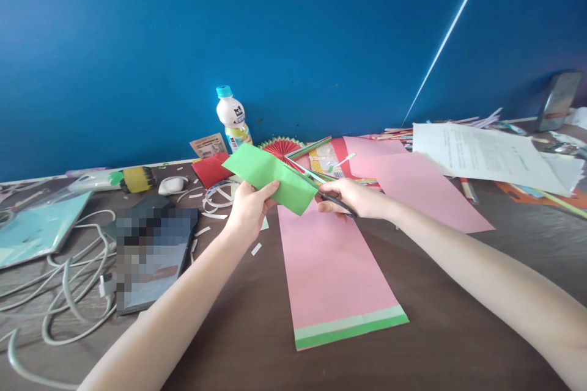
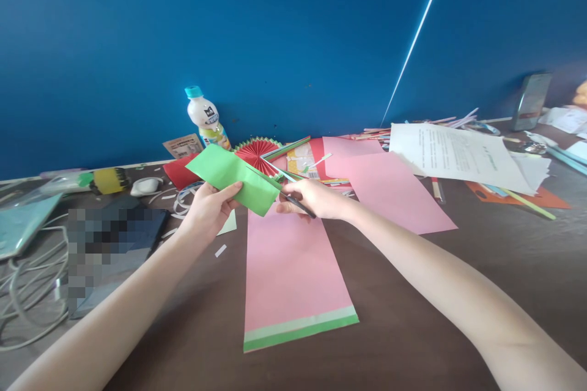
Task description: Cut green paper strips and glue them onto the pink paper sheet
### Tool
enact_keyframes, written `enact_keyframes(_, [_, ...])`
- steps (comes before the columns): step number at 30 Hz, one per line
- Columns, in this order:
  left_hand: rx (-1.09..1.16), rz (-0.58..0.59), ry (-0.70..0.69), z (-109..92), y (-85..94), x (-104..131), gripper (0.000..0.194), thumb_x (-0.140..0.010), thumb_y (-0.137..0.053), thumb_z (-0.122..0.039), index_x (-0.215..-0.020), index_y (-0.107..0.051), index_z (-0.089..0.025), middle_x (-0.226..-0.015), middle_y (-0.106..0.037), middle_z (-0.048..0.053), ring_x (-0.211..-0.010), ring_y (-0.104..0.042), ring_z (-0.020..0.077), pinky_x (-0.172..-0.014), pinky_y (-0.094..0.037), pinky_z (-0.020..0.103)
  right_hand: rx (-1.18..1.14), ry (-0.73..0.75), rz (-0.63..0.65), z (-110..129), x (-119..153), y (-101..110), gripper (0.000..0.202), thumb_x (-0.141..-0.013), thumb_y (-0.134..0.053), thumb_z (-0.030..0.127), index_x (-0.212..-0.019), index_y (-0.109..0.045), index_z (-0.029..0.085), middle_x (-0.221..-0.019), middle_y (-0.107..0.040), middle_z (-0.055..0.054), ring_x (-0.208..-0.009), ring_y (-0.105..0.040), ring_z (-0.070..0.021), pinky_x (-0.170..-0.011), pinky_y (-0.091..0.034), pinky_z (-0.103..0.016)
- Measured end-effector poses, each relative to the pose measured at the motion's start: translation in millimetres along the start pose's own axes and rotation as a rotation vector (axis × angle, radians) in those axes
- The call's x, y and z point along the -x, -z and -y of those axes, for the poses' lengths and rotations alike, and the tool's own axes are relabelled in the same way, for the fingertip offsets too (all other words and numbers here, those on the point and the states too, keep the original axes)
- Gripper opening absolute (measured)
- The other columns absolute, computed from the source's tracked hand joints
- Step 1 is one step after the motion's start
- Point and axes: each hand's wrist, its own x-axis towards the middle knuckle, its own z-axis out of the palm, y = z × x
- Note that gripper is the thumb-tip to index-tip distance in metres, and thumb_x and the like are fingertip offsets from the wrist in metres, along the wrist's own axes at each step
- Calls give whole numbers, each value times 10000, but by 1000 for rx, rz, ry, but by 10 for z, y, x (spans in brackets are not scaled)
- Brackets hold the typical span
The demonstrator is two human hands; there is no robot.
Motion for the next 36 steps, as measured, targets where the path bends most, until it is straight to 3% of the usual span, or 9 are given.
enact_keyframes(20, [10, -10, 15, -11, -3, 8, 259, -626, -700, -145, -876, -641, -113, -942, -698, 105, -890, -652, 231, -780, -542, 354, 12, -31, -41, 57, 26, -6, 389, -680, -624, 538, -712, -486, 177, -526, -406, 59, -436, -409, -76, -410, -350, -214])
enact_keyframes(36, [-15, 64, 98, 29, -51, 78, 276, -638, -701, -160, -904, -651, -106, -971, -698, 109, -895, -652, 239, -792, -533, 348, -21, -10, 24, 34, -9, -6, 411, -722, -608, 517, -900, -583, 148, -614, -488, 18, -511, -461, -103, -453, -349, -228])
